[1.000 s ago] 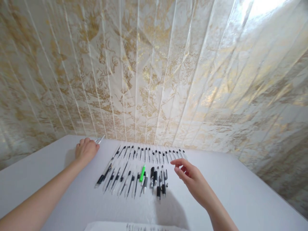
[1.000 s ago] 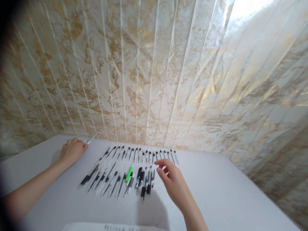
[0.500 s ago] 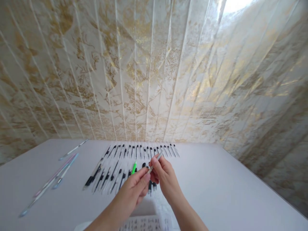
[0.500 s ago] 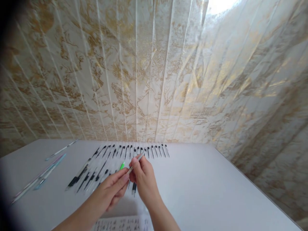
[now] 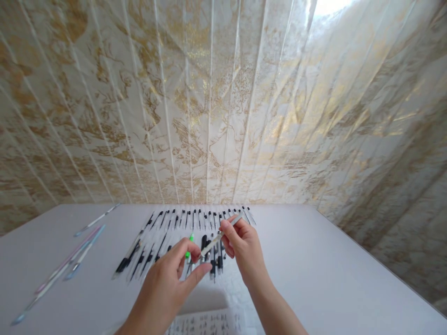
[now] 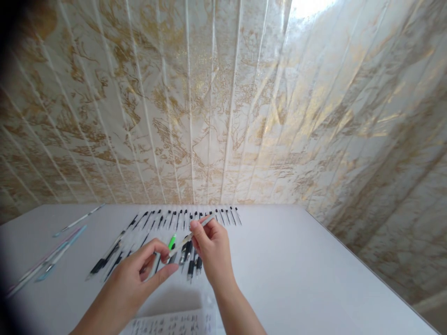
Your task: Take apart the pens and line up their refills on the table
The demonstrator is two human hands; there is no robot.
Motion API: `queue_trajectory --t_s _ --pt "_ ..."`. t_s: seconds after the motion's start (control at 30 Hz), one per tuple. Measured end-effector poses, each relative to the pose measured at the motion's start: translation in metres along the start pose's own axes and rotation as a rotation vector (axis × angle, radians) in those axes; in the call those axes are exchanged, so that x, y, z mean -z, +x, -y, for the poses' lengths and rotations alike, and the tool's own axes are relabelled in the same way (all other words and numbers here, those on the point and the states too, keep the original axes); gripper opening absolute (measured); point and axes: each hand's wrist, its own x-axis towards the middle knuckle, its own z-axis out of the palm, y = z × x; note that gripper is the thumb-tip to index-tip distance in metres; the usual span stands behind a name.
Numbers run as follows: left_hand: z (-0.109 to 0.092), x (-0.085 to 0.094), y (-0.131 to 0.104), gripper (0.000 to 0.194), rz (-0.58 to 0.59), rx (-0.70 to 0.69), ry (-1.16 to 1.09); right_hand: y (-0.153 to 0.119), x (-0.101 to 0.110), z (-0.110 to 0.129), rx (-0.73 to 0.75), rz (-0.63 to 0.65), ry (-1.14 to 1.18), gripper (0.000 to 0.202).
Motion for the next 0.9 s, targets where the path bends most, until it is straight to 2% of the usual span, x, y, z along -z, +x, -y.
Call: queue_trajectory --t_s 0.07,0.13,0.3,0.4,0.47,0.57,0.63,0.77,0.83,0.9 --pt "0.003 -0.001 -0.001 0.029 -0.037 -0.040 0.047 -0.001 -0.004 -0.004 -0.003 0.031 -0.019 0.033" --pt "0.006 -0.001 -0.001 0.031 -0.026 -0.067 0.058 -0.001 -0.006 -0.008 -0.010 0.057 -0.017 0.033" --pt "0.007 0.004 -0.001 0.041 0.082 -0.075 -0.083 0.001 -0.001 -0.007 0.053 0.119 0.007 0.030" --pt "0.007 0.008 0.001 0.044 0.117 -0.043 -0.142 0.002 0.008 0.002 0.036 0.240 -0.022 0.031" --pt "0.008 0.010 0.002 0.041 0.109 -0.059 -0.114 0.004 0.017 0.008 -0.028 0.258 -0.114 0.038" --pt "0.009 0.010 0.005 0.034 0.083 -0.102 -0.031 0.007 0.030 0.015 -0.048 0.168 -0.423 0.051" --pt "0.008 0.010 0.006 0.032 0.066 -0.113 -0.003 0.008 0.038 0.020 -0.056 0.203 -0.526 0.057" --pt "0.006 0.013 0.006 0.033 0.107 -0.129 -0.085 0.007 0.050 0.034 -0.051 0.395 -0.376 0.038" --pt "0.007 0.016 0.006 0.036 0.135 -0.135 -0.110 0.006 0.056 0.039 -0.026 0.440 -0.423 0.028" --pt "0.009 0.017 0.007 0.036 0.140 -0.126 -0.067 0.005 0.058 0.041 -0.015 0.431 -0.541 0.028"
